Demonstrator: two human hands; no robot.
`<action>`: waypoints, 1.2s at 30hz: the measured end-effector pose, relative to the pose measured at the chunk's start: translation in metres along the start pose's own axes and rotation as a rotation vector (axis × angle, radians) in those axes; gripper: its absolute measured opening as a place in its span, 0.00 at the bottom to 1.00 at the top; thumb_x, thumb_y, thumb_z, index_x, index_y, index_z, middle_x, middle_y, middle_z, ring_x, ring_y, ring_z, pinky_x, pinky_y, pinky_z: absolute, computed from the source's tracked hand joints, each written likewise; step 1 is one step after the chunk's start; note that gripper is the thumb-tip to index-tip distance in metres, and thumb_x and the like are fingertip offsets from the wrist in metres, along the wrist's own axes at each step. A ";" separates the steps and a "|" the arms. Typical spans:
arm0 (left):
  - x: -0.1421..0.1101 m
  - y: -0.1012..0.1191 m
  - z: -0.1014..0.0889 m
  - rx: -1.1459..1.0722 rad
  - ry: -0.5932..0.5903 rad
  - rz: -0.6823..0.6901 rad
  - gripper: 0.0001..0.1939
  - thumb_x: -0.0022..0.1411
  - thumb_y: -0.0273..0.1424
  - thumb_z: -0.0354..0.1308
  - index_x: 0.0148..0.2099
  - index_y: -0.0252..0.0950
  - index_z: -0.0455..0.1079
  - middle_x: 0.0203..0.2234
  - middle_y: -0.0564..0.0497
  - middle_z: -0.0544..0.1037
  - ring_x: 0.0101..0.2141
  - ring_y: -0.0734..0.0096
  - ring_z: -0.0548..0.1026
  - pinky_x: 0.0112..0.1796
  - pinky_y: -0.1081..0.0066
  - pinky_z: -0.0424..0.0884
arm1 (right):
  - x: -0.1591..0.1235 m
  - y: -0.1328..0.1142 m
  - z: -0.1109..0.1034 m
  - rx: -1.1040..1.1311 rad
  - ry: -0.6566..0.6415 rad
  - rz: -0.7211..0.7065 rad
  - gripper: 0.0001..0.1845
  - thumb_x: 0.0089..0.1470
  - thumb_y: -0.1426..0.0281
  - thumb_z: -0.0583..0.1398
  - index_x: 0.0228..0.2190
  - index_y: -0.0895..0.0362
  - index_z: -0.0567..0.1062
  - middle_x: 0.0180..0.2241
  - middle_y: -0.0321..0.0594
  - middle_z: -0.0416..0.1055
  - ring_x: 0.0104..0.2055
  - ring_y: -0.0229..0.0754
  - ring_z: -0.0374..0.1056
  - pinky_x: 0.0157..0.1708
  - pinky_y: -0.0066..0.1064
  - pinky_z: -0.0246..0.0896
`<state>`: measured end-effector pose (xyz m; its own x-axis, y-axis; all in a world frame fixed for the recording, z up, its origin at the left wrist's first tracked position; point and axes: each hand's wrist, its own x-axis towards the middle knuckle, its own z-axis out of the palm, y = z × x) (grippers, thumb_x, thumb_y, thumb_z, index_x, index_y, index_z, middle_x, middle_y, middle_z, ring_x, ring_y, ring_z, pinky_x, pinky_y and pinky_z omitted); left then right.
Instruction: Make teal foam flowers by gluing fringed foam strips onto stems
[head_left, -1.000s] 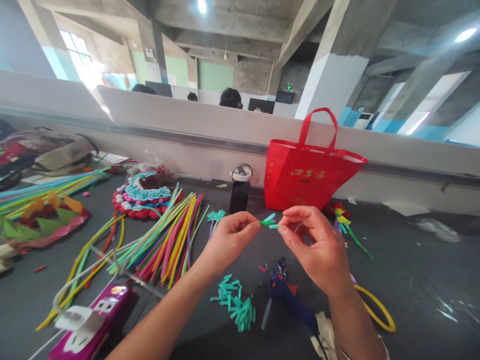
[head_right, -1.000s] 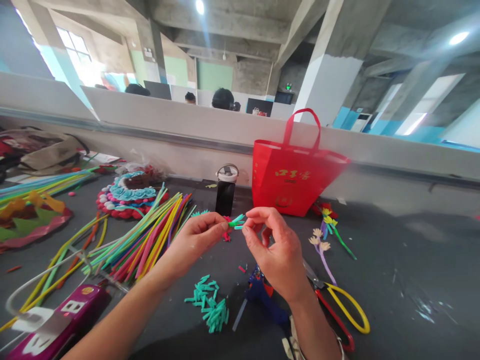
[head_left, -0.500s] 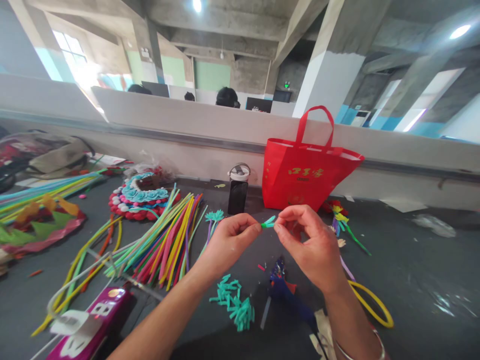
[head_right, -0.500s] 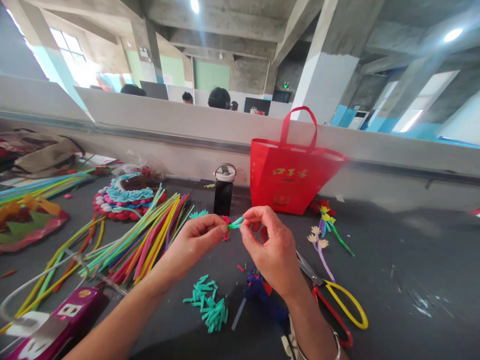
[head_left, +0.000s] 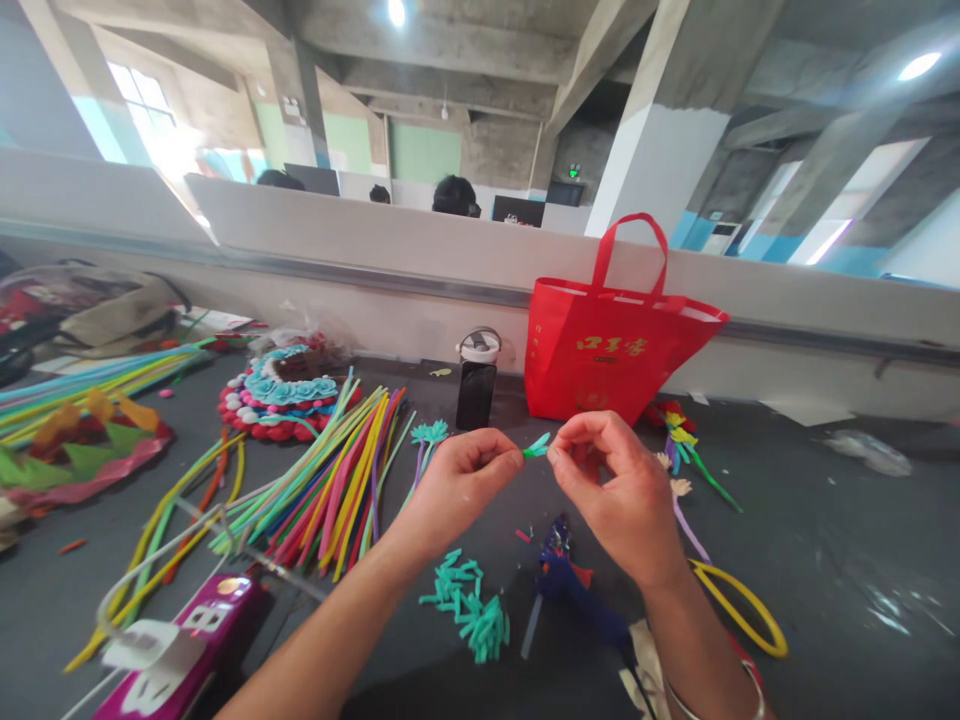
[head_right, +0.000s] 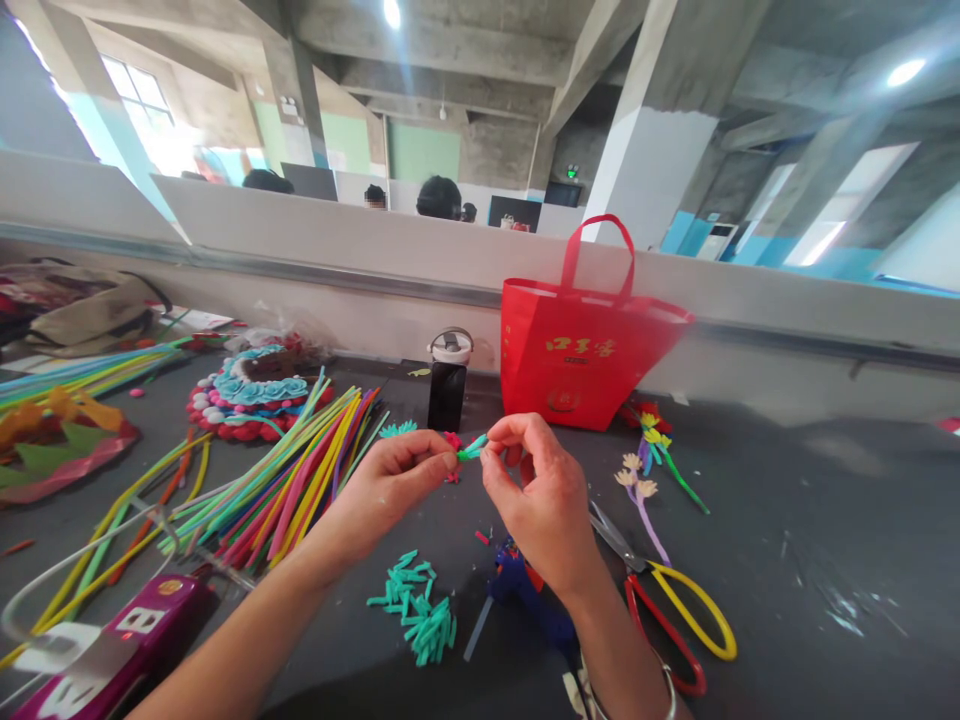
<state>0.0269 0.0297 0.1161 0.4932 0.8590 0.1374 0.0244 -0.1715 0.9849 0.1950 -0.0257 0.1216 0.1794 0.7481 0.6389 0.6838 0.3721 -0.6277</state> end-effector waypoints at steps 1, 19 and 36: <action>0.000 0.000 0.000 -0.001 0.001 -0.001 0.14 0.60 0.39 0.59 0.30 0.34 0.70 0.20 0.58 0.61 0.22 0.78 0.55 0.22 0.75 0.50 | 0.000 0.000 0.000 0.002 0.000 -0.003 0.04 0.56 0.72 0.61 0.35 0.53 0.70 0.29 0.31 0.73 0.27 0.34 0.66 0.28 0.26 0.63; 0.002 -0.005 -0.003 0.005 -0.023 0.048 0.13 0.61 0.37 0.59 0.30 0.33 0.71 0.23 0.56 0.66 0.25 0.77 0.59 0.26 0.74 0.54 | 0.000 0.001 0.002 0.008 -0.005 0.031 0.04 0.55 0.72 0.61 0.34 0.53 0.70 0.27 0.30 0.72 0.26 0.34 0.66 0.27 0.25 0.61; 0.002 -0.002 -0.006 -0.083 0.016 -0.043 0.13 0.60 0.40 0.60 0.30 0.34 0.69 0.18 0.60 0.58 0.19 0.80 0.52 0.20 0.75 0.46 | -0.003 -0.001 -0.011 0.044 -0.002 0.051 0.09 0.57 0.64 0.63 0.40 0.52 0.73 0.31 0.32 0.75 0.29 0.35 0.68 0.27 0.26 0.62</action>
<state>0.0225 0.0350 0.1150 0.4795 0.8723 0.0953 -0.0272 -0.0938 0.9952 0.2013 -0.0348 0.1253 0.2123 0.7678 0.6045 0.6416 0.3571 -0.6788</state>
